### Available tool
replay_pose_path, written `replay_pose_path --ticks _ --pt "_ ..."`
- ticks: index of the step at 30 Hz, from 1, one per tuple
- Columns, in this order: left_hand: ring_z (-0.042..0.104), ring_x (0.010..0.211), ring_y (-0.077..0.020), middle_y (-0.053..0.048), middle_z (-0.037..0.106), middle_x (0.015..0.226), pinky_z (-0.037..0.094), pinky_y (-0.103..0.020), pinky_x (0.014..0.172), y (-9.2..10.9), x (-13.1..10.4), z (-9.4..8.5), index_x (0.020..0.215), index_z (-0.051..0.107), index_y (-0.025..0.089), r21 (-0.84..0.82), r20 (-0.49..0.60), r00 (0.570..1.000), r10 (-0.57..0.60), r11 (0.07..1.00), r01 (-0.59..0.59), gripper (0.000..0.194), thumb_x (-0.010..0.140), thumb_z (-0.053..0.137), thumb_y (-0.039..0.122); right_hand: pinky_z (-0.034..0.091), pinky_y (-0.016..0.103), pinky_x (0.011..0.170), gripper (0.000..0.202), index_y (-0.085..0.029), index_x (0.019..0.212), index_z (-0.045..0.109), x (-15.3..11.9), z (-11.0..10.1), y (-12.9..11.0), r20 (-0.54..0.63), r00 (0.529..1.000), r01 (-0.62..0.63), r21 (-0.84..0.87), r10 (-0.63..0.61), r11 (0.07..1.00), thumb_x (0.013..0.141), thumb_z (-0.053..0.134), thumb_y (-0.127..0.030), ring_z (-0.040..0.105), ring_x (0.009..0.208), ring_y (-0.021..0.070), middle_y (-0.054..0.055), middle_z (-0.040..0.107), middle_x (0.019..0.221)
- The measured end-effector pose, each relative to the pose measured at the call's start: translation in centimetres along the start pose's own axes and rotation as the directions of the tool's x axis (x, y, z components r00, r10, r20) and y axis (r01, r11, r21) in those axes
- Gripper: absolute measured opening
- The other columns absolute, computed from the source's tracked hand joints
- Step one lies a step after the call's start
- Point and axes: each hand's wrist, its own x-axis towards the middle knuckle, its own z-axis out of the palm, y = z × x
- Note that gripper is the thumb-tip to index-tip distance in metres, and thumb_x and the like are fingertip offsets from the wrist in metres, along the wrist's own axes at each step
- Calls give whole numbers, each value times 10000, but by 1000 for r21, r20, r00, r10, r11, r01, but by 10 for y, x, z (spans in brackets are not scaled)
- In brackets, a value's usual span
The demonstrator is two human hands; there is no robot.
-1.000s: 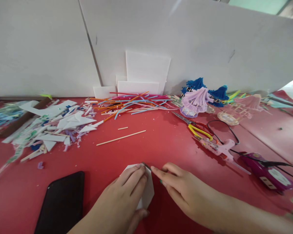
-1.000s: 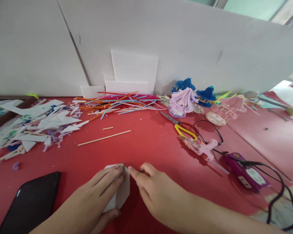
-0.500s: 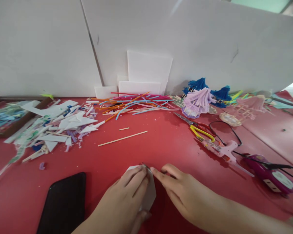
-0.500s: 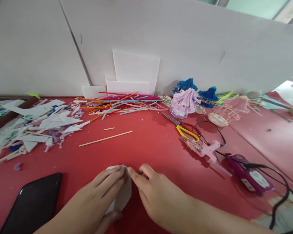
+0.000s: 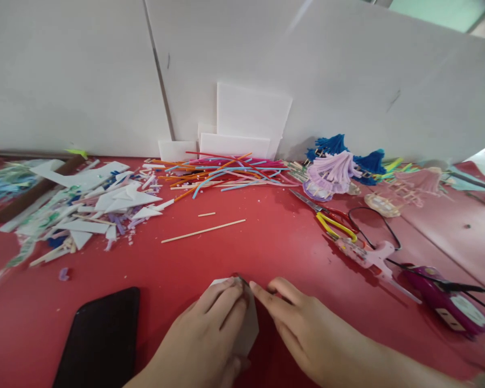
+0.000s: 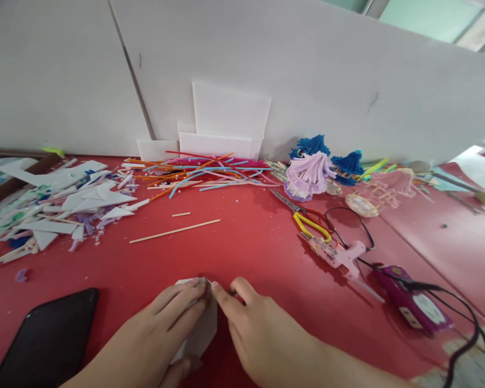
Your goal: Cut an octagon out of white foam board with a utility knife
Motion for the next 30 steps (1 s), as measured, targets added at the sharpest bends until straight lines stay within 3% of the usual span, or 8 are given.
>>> replay_pose_path --ticks 9,16,21,26,30 --pt "522 1252 -302 -119 575 1360 435 -433 1066 -2 -5 -3 1318 513 110 -49 -60 998 3 999 -6 664 659 588 132 501 263 604 753 -200 1492 361 -16 10 2 50 998 -32 -58 35 998 760 403 -30 625 693 161 128 604 1093" --pt "506 1268 -296 -78 552 1393 429 -449 1078 -4 -6 2 1340 502 165 -120 -79 997 -12 993 3 641 716 645 185 535 243 571 755 -212 1468 405 -36 28 17 -71 996 49 -129 -58 990 742 401 -3 652 682 169 126 644 1095" --pt "486 1285 -296 -76 539 1404 449 -474 1059 -11 -8 10 1387 446 211 -204 -92 995 -31 979 12 675 763 695 281 581 276 597 669 -180 1439 446 -49 27 19 -103 991 76 -104 -87 992 793 384 -12 676 676 184 127 660 1081" --pt "448 1309 -339 -115 551 1382 460 -504 1040 -20 -10 14 1332 504 152 -106 -65 998 11 994 -18 753 713 767 490 593 276 757 630 -152 1419 478 -54 12 14 -91 995 40 0 -40 999 814 372 -8 707 817 185 148 649 1155" --pt "500 1237 -380 -146 565 1357 513 -520 956 -20 -11 14 1297 540 133 33 -172 984 -38 998 45 800 660 784 550 582 308 814 549 -138 1430 454 -53 12 15 -162 986 -12 96 28 995 901 325 -69 696 918 195 178 609 1239"
